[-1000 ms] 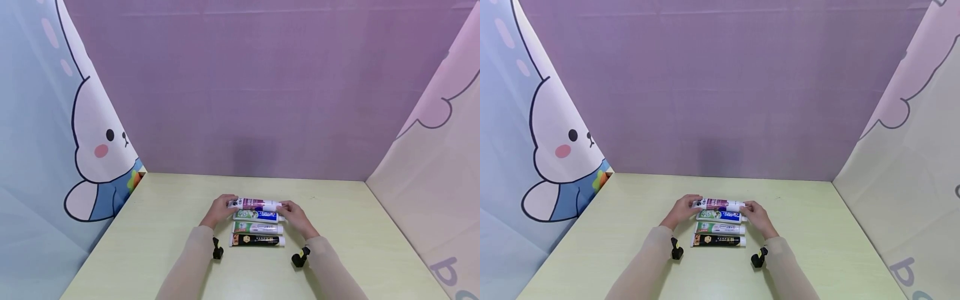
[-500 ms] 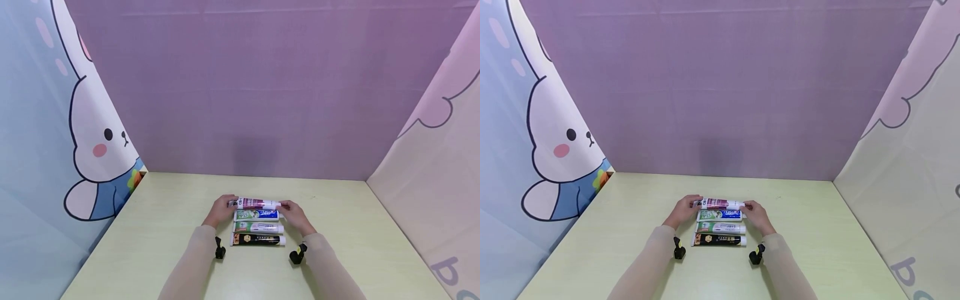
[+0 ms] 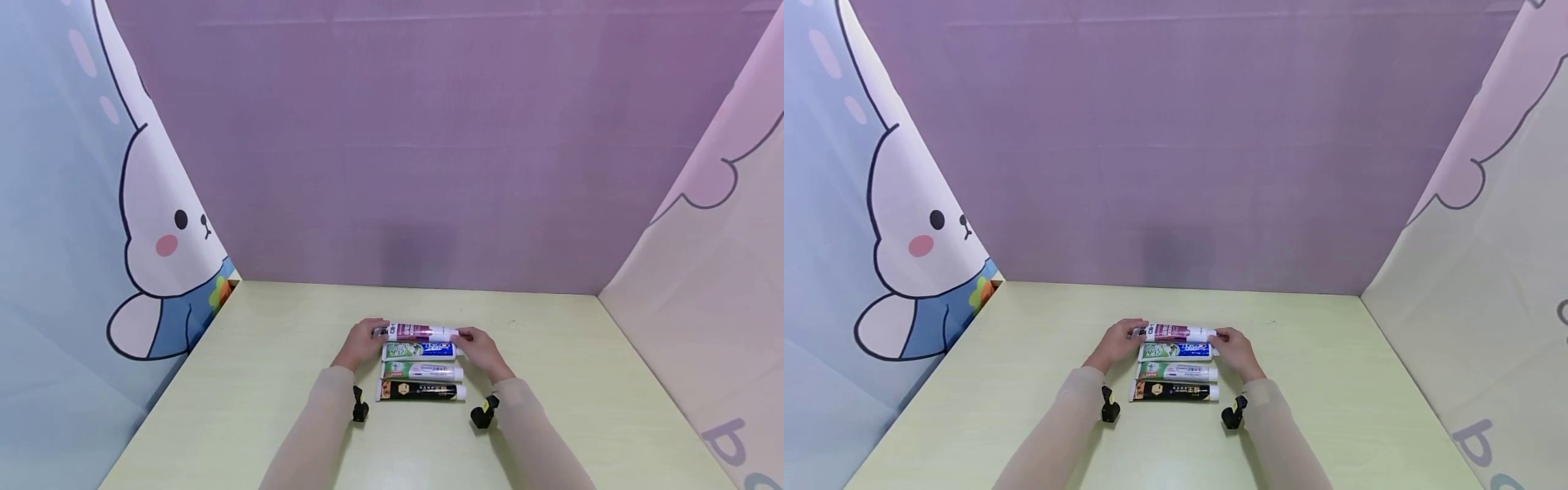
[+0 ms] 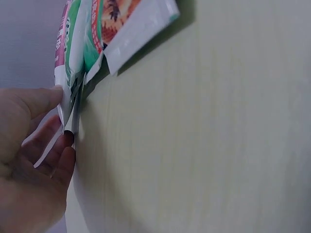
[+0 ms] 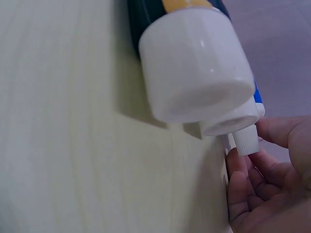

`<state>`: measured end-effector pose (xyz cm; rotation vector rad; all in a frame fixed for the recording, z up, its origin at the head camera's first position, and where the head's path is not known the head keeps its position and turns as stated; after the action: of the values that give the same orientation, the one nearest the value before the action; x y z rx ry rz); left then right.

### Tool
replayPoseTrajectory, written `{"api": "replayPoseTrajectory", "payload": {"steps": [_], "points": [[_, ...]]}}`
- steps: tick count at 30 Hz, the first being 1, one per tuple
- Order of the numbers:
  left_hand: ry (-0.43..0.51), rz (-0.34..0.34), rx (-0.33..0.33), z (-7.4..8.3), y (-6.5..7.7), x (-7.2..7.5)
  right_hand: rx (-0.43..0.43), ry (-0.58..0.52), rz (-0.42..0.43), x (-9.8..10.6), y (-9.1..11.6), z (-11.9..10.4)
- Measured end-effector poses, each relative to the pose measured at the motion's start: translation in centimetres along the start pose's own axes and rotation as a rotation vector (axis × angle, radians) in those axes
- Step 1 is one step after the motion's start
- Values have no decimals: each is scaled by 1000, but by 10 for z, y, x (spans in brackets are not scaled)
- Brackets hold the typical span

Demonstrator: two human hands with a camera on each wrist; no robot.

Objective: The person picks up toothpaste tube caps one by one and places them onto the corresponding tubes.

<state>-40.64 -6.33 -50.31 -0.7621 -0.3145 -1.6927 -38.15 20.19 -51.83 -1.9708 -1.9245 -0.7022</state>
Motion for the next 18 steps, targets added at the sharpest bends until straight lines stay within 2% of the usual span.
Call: {"api": "replayPoseTrajectory", "payload": {"steps": [10, 18], "points": [[-48, -30, -4, -2, 2, -1, -8, -4, 8, 0, 2, 2], [-16, -27, -22, -3, 7, 3, 41, -15, -2, 4, 11, 1]]}}
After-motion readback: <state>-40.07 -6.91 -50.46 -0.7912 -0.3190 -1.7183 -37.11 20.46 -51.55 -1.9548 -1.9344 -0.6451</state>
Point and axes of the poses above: each hand's wrist, its own y-axis away from the middle knuckle, its own x-axis out of the back of the hand, z = x × y, the point moved 9 cm from there along -y, towards the middle knuckle, and after that the axes turned 3 degrees about -x, right-handed, at the moved point
